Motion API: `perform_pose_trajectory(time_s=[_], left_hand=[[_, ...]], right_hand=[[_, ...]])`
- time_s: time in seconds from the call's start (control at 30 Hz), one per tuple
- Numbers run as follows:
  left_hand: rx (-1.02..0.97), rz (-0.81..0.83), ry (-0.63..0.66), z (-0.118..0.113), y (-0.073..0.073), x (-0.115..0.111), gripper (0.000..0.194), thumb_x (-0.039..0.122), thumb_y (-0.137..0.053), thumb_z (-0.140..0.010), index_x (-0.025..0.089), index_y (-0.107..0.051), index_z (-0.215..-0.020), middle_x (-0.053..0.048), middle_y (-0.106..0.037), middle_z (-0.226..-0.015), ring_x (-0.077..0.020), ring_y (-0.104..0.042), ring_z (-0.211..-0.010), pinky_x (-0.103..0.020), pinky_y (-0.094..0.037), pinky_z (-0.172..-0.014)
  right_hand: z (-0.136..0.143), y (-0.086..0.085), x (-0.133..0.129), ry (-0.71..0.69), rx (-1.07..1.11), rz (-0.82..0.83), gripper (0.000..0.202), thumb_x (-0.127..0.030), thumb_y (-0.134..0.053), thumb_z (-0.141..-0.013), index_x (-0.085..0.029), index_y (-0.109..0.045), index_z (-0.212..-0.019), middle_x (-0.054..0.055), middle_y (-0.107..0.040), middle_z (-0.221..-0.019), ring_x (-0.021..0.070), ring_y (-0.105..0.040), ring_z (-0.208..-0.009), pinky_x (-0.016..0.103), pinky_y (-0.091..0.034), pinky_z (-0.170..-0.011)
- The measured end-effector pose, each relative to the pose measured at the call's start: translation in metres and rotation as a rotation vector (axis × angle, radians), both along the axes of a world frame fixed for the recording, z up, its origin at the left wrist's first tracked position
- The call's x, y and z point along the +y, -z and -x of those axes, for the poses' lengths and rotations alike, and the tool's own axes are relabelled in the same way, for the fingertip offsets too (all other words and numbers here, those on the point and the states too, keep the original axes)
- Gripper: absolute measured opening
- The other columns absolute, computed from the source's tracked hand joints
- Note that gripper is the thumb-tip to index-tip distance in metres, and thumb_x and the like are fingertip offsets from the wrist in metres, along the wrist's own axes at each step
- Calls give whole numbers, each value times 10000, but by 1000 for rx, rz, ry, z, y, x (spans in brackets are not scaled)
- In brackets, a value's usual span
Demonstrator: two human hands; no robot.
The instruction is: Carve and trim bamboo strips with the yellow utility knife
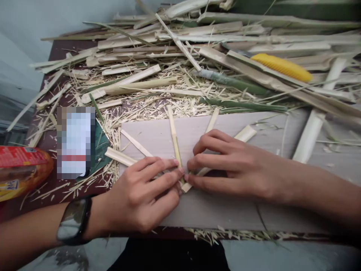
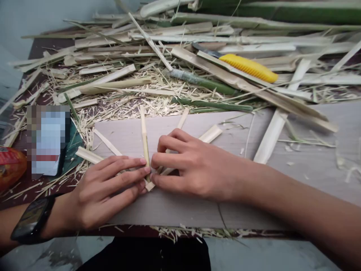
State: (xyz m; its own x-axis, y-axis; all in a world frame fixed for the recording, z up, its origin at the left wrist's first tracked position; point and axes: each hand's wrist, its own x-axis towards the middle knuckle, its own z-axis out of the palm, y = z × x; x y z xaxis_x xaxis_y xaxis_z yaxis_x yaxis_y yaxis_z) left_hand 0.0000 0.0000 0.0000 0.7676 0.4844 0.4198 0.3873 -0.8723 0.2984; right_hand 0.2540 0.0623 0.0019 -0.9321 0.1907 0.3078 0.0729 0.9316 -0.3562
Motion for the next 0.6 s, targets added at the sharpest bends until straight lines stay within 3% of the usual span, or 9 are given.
perform_pose_trajectory(time_s=[0.6], left_hand=[[-11,-44,23,-1,-2,-1,121,79,-588,-944,78,-705,-912,-146,-766,-1107,-295,-723,-1074,-422,-620,-893]], right_hand=[[-1,-2,-2,6,-8,-13,229,-157,-435,-1042,-143,-652,-1113,85,-655,-981,197,-478,-972,414,-412,-855]])
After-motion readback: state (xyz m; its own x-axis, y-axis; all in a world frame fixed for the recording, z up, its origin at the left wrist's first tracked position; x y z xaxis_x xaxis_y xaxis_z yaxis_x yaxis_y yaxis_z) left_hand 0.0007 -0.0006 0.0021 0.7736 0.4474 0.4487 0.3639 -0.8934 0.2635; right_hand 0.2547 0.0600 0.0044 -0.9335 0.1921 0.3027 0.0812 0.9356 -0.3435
